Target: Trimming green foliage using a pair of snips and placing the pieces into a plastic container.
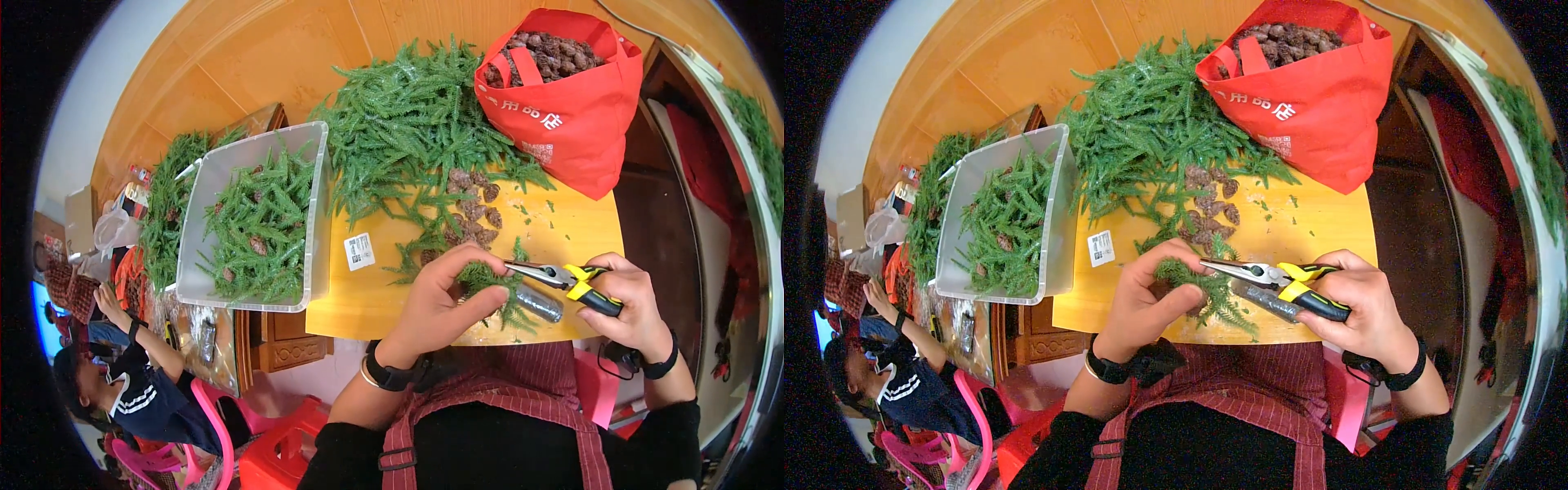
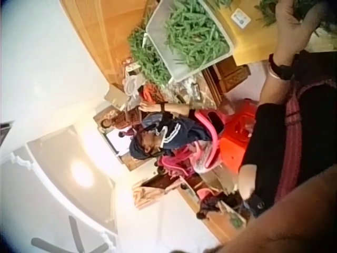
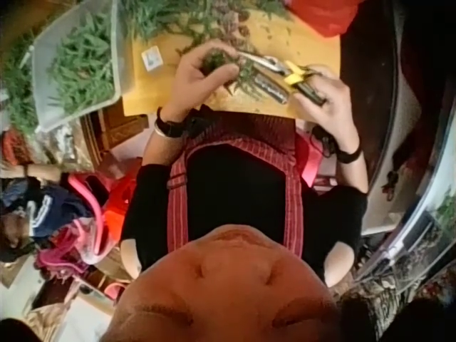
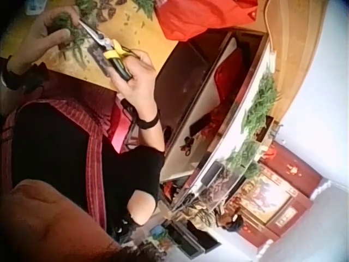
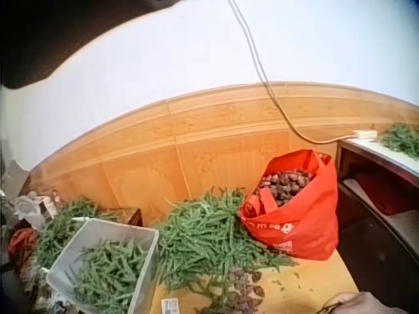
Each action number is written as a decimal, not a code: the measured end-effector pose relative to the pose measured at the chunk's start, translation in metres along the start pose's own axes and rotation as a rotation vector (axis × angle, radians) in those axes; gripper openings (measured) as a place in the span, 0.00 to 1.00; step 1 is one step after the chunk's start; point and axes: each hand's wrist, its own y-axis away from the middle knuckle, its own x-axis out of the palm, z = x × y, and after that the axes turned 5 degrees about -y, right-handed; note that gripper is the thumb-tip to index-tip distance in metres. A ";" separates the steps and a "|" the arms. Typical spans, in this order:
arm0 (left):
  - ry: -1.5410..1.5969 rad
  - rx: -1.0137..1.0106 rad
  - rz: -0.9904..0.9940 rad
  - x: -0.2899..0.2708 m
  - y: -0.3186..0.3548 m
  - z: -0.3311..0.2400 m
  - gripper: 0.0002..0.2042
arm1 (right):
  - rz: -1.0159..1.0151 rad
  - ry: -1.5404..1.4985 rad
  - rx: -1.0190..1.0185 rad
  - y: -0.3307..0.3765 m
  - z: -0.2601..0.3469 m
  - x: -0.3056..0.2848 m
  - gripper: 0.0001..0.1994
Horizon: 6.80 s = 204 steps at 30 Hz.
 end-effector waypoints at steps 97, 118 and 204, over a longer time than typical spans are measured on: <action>-0.209 0.172 0.011 -0.012 -0.005 -0.005 0.18 | 0.465 -0.503 0.483 -0.001 0.034 -0.042 0.13; -0.082 0.222 -0.082 -0.005 -0.009 -0.006 0.12 | 0.058 0.053 -0.145 0.001 0.016 -0.002 0.16; 0.340 0.001 -0.096 0.012 -0.003 0.009 0.06 | 0.065 0.421 -0.357 -0.017 0.014 -0.011 0.22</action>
